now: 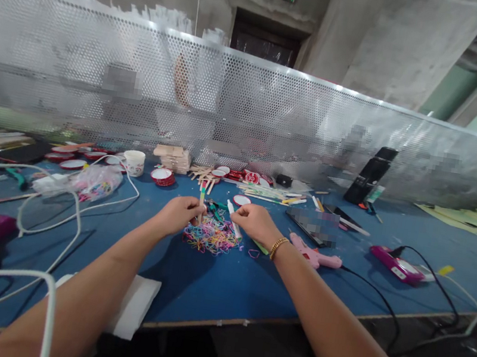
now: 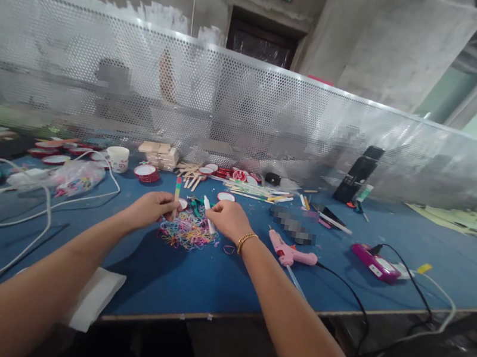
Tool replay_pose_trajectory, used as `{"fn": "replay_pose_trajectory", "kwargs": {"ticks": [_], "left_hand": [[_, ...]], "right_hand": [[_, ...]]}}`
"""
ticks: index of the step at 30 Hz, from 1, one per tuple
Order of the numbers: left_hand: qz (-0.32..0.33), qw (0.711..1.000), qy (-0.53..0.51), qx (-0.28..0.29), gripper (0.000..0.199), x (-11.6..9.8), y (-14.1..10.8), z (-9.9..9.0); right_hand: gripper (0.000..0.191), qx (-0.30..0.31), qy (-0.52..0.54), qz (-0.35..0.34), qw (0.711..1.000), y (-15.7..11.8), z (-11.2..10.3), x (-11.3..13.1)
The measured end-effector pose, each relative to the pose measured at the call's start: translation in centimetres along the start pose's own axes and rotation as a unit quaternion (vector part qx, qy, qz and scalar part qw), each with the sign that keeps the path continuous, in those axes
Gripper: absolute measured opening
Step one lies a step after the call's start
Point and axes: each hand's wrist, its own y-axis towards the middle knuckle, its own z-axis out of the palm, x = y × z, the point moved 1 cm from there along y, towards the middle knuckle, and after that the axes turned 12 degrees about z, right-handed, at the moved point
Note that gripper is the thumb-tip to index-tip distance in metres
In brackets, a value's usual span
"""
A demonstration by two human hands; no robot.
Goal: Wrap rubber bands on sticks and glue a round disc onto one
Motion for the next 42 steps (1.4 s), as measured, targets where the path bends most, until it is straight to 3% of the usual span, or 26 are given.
{"fn": "replay_pose_trajectory", "kwargs": {"ticks": [8,14,19,26,31,38,40,42], "left_hand": [[-0.056,0.995,-0.078,-0.008,0.027,-1.1,-0.4,0.2],[-0.068,0.993,-0.100,-0.009,0.033,-1.6,-0.7,0.1],[-0.073,0.989,-0.130,0.000,0.038,-1.7,-0.9,0.2],[-0.075,0.983,-0.152,0.076,0.039,-2.1,-0.9,0.8],[-0.102,0.982,-0.160,0.020,0.034,-2.1,-0.8,0.6],[-0.118,0.975,-0.187,-0.006,0.032,-1.9,-0.8,1.1],[-0.118,0.973,-0.197,-0.008,0.033,-1.9,-0.8,1.3],[-0.119,0.971,-0.209,-0.011,0.033,-1.9,-0.8,1.5]], "right_hand": [[0.023,0.053,0.144,-0.008,0.988,1.1,1.8,1.3],[0.022,0.083,0.280,-0.037,0.956,1.1,2.7,1.1],[0.023,0.059,0.334,-0.047,0.940,1.0,3.0,1.2],[0.025,0.034,0.395,-0.042,0.917,1.1,3.6,1.7],[0.027,-0.012,0.442,-0.006,0.897,1.0,3.0,1.5],[0.020,0.136,0.468,-0.080,0.870,-0.5,2.9,2.2],[0.021,0.137,0.468,-0.111,0.866,-1.0,3.1,2.6],[0.023,0.095,0.461,-0.147,0.870,-1.5,3.3,2.9]]}}
